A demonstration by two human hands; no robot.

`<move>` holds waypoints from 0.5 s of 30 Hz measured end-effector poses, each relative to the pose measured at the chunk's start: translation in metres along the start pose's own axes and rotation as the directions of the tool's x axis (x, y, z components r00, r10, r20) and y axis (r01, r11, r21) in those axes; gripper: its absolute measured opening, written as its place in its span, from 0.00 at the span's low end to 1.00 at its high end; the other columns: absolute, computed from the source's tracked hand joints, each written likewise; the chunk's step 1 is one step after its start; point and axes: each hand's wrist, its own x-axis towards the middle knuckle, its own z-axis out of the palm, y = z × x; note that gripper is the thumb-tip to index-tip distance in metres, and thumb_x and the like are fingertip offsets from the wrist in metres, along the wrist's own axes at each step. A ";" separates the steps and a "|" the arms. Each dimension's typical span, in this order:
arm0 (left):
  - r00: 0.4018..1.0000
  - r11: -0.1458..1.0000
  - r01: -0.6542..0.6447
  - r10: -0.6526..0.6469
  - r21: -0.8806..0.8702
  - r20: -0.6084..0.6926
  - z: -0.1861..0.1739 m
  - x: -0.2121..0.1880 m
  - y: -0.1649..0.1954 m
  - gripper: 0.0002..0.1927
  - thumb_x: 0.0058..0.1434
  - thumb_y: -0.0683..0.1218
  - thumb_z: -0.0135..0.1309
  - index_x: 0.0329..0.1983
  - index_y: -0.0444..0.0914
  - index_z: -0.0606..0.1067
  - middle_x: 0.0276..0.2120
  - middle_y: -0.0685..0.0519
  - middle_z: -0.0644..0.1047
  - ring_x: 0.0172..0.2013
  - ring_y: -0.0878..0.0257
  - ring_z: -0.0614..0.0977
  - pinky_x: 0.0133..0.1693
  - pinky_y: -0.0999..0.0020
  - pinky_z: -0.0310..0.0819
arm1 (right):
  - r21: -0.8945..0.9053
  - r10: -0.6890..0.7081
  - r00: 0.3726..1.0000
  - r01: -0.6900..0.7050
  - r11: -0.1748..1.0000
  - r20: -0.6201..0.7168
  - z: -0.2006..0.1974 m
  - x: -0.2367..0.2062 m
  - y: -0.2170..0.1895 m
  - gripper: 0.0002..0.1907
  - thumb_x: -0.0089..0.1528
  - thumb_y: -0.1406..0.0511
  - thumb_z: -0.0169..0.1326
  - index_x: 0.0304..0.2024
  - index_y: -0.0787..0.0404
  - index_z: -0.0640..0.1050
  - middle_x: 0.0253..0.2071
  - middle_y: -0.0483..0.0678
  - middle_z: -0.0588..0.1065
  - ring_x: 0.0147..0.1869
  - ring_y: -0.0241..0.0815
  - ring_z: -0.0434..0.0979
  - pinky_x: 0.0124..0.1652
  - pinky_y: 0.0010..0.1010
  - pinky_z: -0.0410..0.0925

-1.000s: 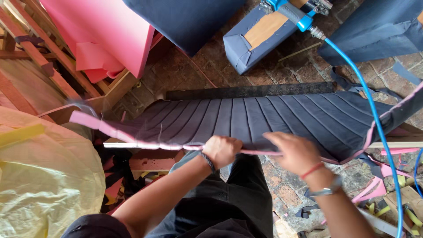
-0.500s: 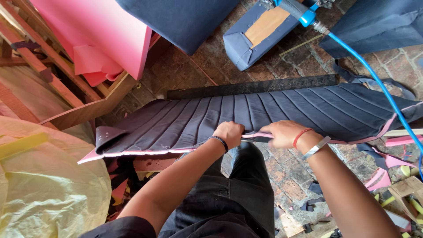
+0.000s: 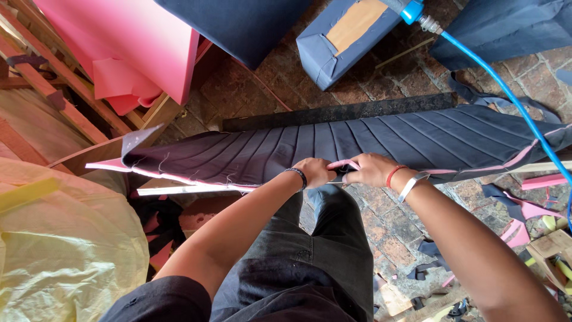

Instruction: The person trims excess pink foam and fabric from the edge of a padded upholstered panel using shears, then aligns the panel against a wooden furniture frame and staples the fabric in place using a pneumatic nail gun, working along the edge and repositioning the panel as they go.

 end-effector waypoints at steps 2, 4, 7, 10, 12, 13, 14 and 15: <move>0.999 0.999 -0.026 0.026 0.035 0.021 -0.006 -0.009 0.002 0.21 0.57 0.59 0.54 0.50 0.45 0.78 0.44 0.43 0.81 0.50 0.47 0.81 0.52 0.56 0.73 | -0.174 -0.031 0.999 0.024 0.984 -0.038 -0.003 -0.004 -0.005 0.22 0.52 0.52 0.64 0.49 0.45 0.82 0.37 0.55 0.81 0.46 0.55 0.82 0.49 0.43 0.72; 0.998 0.993 -0.048 0.042 0.109 0.055 -0.010 -0.014 0.006 0.23 0.53 0.60 0.61 0.44 0.41 0.79 0.41 0.44 0.82 0.48 0.49 0.82 0.51 0.57 0.75 | -0.284 -0.040 0.998 0.021 0.959 -0.058 -0.007 -0.006 -0.010 0.22 0.51 0.52 0.66 0.44 0.51 0.83 0.40 0.53 0.82 0.49 0.54 0.82 0.50 0.43 0.72; 0.999 0.991 -0.035 0.038 0.132 -0.020 -0.014 -0.014 0.009 0.14 0.54 0.46 0.51 0.42 0.44 0.82 0.40 0.46 0.83 0.46 0.49 0.83 0.48 0.55 0.77 | -0.341 -0.048 0.996 0.022 0.940 -0.069 -0.013 -0.004 -0.015 0.19 0.53 0.53 0.64 0.44 0.51 0.82 0.40 0.53 0.82 0.49 0.55 0.81 0.50 0.45 0.72; 0.997 0.988 -0.065 0.069 0.138 -0.030 -0.016 -0.007 0.007 0.15 0.54 0.44 0.51 0.43 0.45 0.81 0.39 0.46 0.83 0.45 0.49 0.83 0.47 0.56 0.77 | -0.324 -0.098 0.990 0.059 0.944 -0.106 -0.019 -0.002 -0.014 0.18 0.53 0.55 0.64 0.44 0.51 0.80 0.40 0.53 0.81 0.49 0.55 0.80 0.49 0.46 0.71; 0.994 0.988 -0.075 0.084 0.133 -0.067 -0.016 -0.005 0.005 0.14 0.54 0.44 0.51 0.42 0.45 0.81 0.38 0.46 0.83 0.44 0.49 0.83 0.46 0.55 0.77 | -0.297 -0.128 0.985 0.090 0.951 -0.113 -0.022 -0.003 -0.014 0.19 0.52 0.58 0.62 0.47 0.47 0.79 0.40 0.53 0.81 0.48 0.56 0.80 0.49 0.47 0.71; 0.992 0.988 -0.082 0.094 0.132 -0.083 -0.014 -0.004 0.003 0.14 0.54 0.43 0.51 0.42 0.45 0.81 0.38 0.46 0.83 0.44 0.48 0.83 0.46 0.55 0.77 | -0.311 -0.104 0.988 0.064 0.948 -0.113 -0.023 -0.004 -0.014 0.16 0.53 0.59 0.62 0.44 0.47 0.80 0.39 0.52 0.81 0.48 0.55 0.81 0.48 0.47 0.71; 0.993 0.990 -0.071 0.082 0.124 -0.088 -0.012 -0.003 0.001 0.13 0.55 0.43 0.51 0.42 0.45 0.81 0.37 0.47 0.83 0.43 0.49 0.83 0.45 0.54 0.77 | -0.326 -0.080 0.990 0.039 0.944 -0.113 -0.024 -0.005 -0.015 0.12 0.54 0.59 0.61 0.41 0.48 0.80 0.38 0.51 0.81 0.47 0.54 0.81 0.48 0.47 0.71; 0.994 0.992 -0.056 0.067 0.116 -0.091 -0.009 -0.003 -0.001 0.13 0.55 0.43 0.51 0.42 0.46 0.81 0.36 0.47 0.83 0.42 0.49 0.84 0.44 0.54 0.77 | -0.340 -0.059 0.992 0.018 0.940 -0.112 -0.025 -0.006 -0.016 0.09 0.55 0.59 0.61 0.38 0.48 0.80 0.36 0.50 0.81 0.47 0.53 0.81 0.47 0.47 0.71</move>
